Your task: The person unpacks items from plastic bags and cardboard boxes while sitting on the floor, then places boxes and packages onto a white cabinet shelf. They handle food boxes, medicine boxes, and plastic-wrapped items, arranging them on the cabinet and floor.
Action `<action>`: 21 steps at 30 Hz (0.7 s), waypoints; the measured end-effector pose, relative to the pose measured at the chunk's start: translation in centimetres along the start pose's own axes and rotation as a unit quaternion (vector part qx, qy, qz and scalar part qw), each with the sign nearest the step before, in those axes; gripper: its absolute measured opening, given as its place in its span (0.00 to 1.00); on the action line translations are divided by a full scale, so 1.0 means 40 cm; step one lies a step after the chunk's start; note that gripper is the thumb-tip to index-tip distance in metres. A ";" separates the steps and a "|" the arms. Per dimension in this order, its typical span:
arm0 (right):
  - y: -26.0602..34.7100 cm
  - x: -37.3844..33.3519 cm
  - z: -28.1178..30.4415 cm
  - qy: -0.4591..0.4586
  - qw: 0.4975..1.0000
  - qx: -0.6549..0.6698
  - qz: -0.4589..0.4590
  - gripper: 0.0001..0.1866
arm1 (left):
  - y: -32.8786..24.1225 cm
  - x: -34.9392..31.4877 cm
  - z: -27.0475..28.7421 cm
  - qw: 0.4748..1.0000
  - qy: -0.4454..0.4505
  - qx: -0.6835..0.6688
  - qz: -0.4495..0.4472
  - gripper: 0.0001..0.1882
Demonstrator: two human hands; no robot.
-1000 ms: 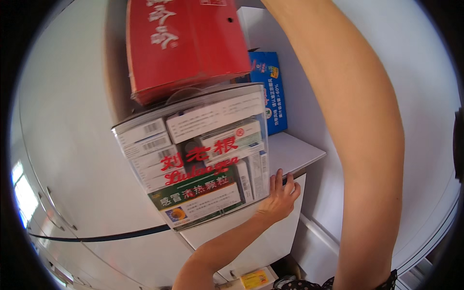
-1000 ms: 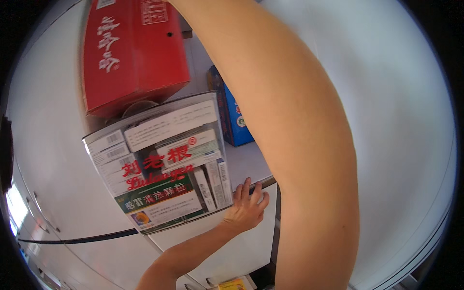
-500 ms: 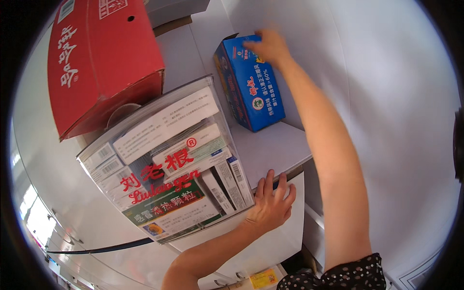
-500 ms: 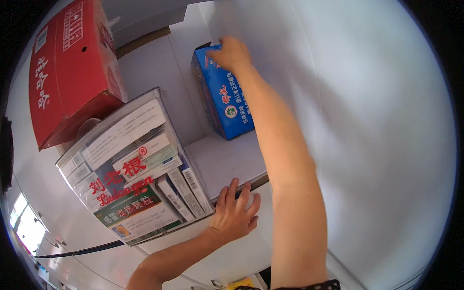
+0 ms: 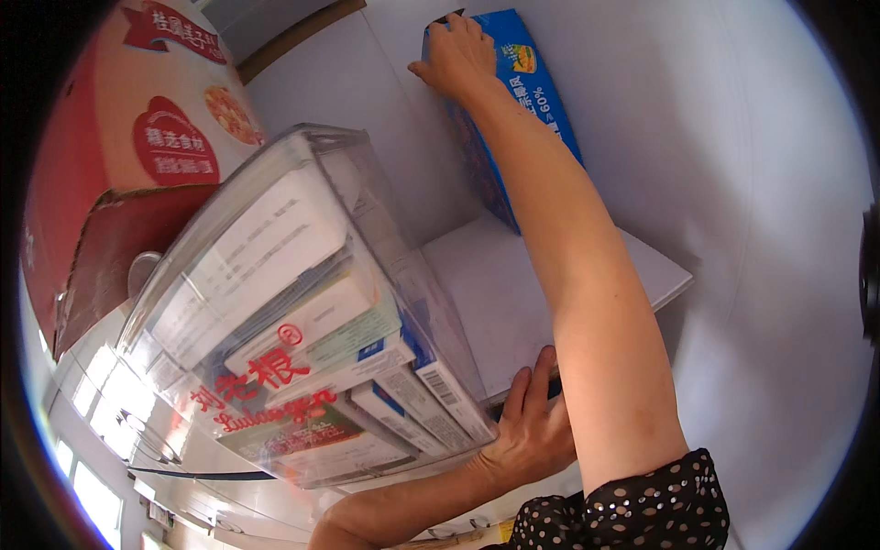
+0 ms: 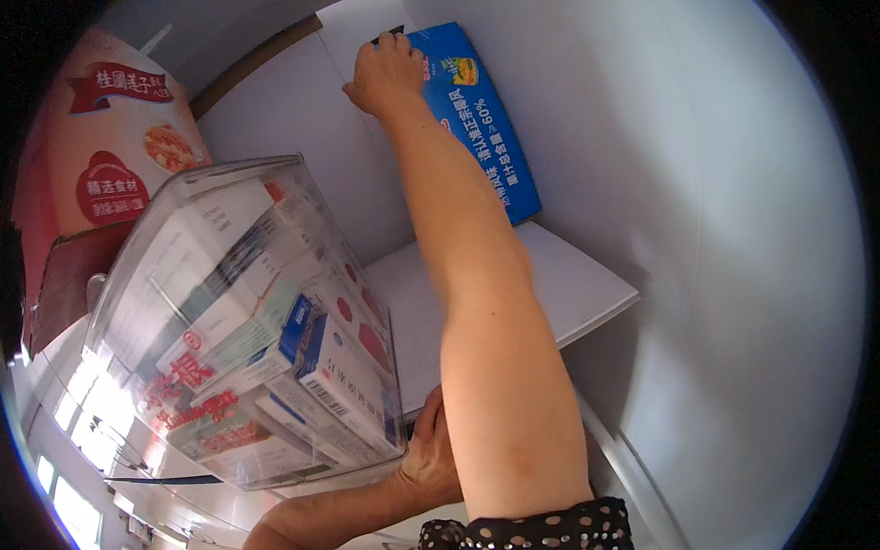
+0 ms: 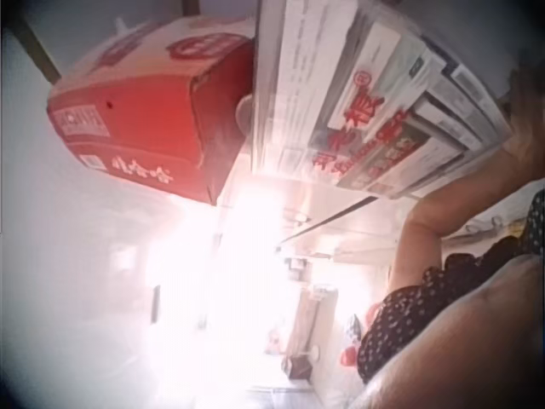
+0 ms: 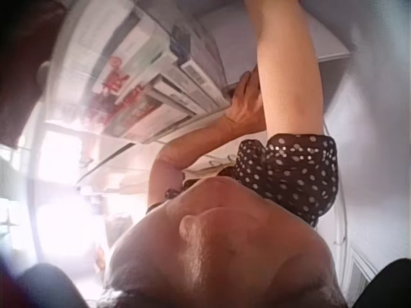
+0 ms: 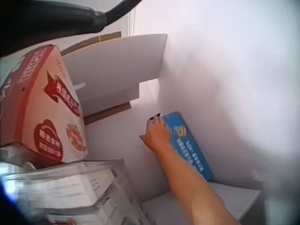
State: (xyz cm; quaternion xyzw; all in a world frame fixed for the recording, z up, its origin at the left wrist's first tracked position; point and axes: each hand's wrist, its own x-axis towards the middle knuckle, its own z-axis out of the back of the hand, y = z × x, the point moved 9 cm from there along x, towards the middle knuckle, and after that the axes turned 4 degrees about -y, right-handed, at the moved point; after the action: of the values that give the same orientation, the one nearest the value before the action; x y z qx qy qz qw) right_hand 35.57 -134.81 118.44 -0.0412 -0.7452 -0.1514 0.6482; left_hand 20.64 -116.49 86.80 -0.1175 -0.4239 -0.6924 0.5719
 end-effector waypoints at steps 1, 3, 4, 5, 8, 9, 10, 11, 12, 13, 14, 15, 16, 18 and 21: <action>0.001 0.000 -0.026 0.015 1.000 0.003 -0.028 0.31 | 0.009 -0.009 -0.004 1.000 0.006 -0.003 0.006 0.25; -0.004 -0.004 -0.071 0.046 0.996 0.006 -0.082 0.28 | 0.026 -0.028 -0.013 1.000 0.018 -0.009 0.018 0.24; -0.008 0.001 -0.084 0.042 0.994 0.008 -0.101 0.29 | 0.033 -0.028 -0.007 1.000 0.007 -0.007 0.021 0.24; -0.015 0.006 -0.093 0.037 0.992 0.008 -0.120 0.30 | 0.040 -0.027 -0.004 1.000 -0.005 -0.006 0.023 0.24; -0.009 -0.010 -0.091 0.039 0.991 -0.012 -0.130 0.27 | 0.047 -0.044 -0.005 0.999 -0.002 0.009 0.046 0.23; -0.002 -0.018 -0.084 0.041 0.991 -0.023 -0.125 0.26 | 0.048 -0.055 -0.009 0.998 0.005 0.015 0.056 0.23; -0.005 -0.014 -0.075 0.022 0.991 -0.016 -0.127 0.25 | 0.044 -0.060 -0.016 0.997 0.018 0.051 0.045 0.22; -0.008 -0.009 -0.069 0.003 0.991 -0.010 -0.130 0.23 | 0.041 -0.066 -0.024 0.995 0.031 0.087 0.034 0.22; -0.012 -0.005 -0.065 -0.016 0.991 -0.004 -0.132 0.22 | 0.039 -0.069 -0.028 0.993 0.042 0.107 0.026 0.22; -0.015 0.003 -0.076 -0.012 0.992 -0.008 -0.126 0.23 | 0.035 -0.071 -0.031 0.990 0.055 0.125 0.017 0.22; -0.018 0.013 -0.087 -0.009 0.993 -0.012 -0.120 0.23 | 0.031 -0.072 -0.027 0.990 0.065 0.128 0.012 0.22; -0.019 0.017 -0.099 -0.006 0.993 -0.015 -0.114 0.23 | 0.026 -0.071 -0.026 0.989 0.072 0.131 0.007 0.22; -0.016 0.019 -0.103 -0.003 0.992 -0.021 -0.121 0.24 | 0.032 -0.073 -0.027 0.988 0.077 0.135 0.000 0.22; -0.009 0.030 -0.108 0.001 0.990 -0.030 -0.136 0.25 | 0.027 -0.071 -0.026 0.987 0.082 0.138 -0.008 0.22; -0.039 0.033 -0.131 0.021 0.984 -0.019 -0.176 0.26 | 0.040 -0.071 -0.033 0.984 0.108 0.138 0.009 0.23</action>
State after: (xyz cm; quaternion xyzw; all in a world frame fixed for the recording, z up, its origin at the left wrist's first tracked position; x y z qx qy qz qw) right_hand 39.97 -137.95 120.05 0.0809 -0.7242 -0.2782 0.6258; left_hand 23.40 -115.44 84.89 0.0347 -0.4499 -0.6310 0.6310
